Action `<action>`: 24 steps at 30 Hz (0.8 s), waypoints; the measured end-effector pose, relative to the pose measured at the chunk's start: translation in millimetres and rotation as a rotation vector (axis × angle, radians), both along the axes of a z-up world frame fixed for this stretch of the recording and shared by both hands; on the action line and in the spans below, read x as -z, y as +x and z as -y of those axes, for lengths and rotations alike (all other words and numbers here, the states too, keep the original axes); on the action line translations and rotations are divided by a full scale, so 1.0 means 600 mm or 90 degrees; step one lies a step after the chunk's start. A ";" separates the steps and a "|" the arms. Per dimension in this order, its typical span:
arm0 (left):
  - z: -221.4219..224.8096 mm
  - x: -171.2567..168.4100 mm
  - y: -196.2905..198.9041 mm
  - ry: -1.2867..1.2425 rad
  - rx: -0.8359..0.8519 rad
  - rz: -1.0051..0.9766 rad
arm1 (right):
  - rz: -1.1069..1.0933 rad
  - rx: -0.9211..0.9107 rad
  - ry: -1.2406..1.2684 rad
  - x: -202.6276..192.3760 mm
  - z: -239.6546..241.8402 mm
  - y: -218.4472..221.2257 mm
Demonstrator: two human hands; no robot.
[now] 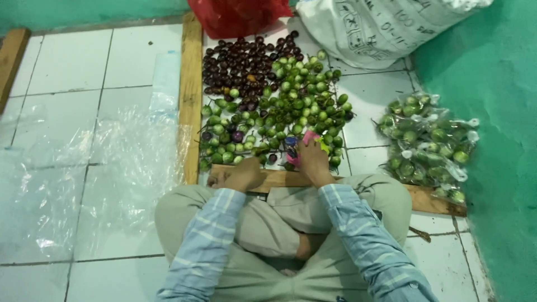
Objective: The person sits on the floor and wipes small green and purple fruits with a pink cloth. They then place the fruits into small plastic bags, tie the bags, and set them aside.
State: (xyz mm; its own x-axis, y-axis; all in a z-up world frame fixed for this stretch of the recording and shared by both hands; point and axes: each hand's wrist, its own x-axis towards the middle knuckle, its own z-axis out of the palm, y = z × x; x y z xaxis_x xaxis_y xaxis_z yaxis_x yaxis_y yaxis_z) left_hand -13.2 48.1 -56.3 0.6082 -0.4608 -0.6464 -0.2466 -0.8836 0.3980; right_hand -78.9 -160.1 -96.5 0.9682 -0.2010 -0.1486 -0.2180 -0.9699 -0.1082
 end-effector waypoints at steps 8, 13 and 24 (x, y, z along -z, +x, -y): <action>0.045 -0.067 -0.015 -0.194 -0.048 0.024 | 0.082 0.155 0.463 -0.043 0.024 -0.011; 0.064 -0.094 -0.041 -0.417 -0.321 -0.159 | 0.118 0.334 0.878 -0.051 0.012 -0.010; 0.081 -0.102 -0.098 -0.612 -0.622 -0.090 | 0.050 0.374 0.817 -0.069 0.002 -0.022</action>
State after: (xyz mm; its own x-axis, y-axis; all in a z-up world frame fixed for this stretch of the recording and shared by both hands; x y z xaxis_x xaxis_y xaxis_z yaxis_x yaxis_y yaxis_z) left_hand -72.1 -0.4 4.7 0.8965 -0.1844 -0.4028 0.4030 -0.0385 0.9144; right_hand -92.4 -161.4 -54.8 0.8060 -0.3409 -0.4840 -0.5019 0.0399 -0.8640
